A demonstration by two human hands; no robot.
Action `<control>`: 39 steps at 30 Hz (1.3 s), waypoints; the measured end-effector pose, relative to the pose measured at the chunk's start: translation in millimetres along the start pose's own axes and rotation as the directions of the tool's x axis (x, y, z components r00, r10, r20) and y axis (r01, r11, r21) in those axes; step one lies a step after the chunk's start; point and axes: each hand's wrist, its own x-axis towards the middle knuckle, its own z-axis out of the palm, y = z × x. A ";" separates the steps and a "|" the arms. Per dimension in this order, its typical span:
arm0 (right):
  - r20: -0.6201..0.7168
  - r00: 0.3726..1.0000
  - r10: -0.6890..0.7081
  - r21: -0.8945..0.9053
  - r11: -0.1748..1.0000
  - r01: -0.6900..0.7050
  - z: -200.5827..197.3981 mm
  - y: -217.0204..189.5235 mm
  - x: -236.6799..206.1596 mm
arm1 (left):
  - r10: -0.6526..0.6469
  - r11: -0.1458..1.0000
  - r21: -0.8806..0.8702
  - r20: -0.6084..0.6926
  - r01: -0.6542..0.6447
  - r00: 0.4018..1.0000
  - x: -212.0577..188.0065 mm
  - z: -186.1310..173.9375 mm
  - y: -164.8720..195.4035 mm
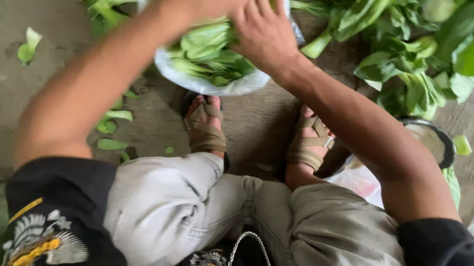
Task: The person sits on the floor of a produce area surrounded by piles of leafy green vegetables. They pick up bok choy one at a time, gather several in their hands, and place them into a clear plastic bag on the floor, occasionally pressing the vegetables down and adjusting the bag.
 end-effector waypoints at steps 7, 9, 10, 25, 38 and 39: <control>-0.154 0.961 0.228 0.584 0.806 -0.098 -14.8 25.1 -13.2 | 0.563 0.748 -0.043 -0.490 -0.663 0.666 -107.6 39.5 35.6; -0.021 0.901 0.433 0.897 0.406 -0.174 -34.0 49.3 -24.6 | 0.597 0.706 0.003 -0.539 -0.708 0.594 -120.0 30.0 34.5; 0.225 0.855 0.467 0.958 0.054 -0.282 -46.7 65.6 -31.8 | 0.668 0.654 0.052 -0.508 -0.755 0.544 -122.1 25.5 35.6; 0.352 0.894 0.279 0.873 -0.444 -0.205 -106.4 113.1 -102.1 | 0.459 0.835 -0.230 -0.208 -0.500 0.864 -56.5 61.2 117.9; 0.716 0.694 -0.079 0.666 -0.223 -0.712 -155.2 99.6 -55.0 | 0.710 0.703 -0.008 0.068 -0.711 0.701 20.6 17.2 67.1; 0.676 0.730 -0.097 0.675 -0.314 -0.667 -162.9 100.1 -61.2 | 0.701 0.713 -0.066 0.034 -0.699 0.712 19.8 20.8 62.7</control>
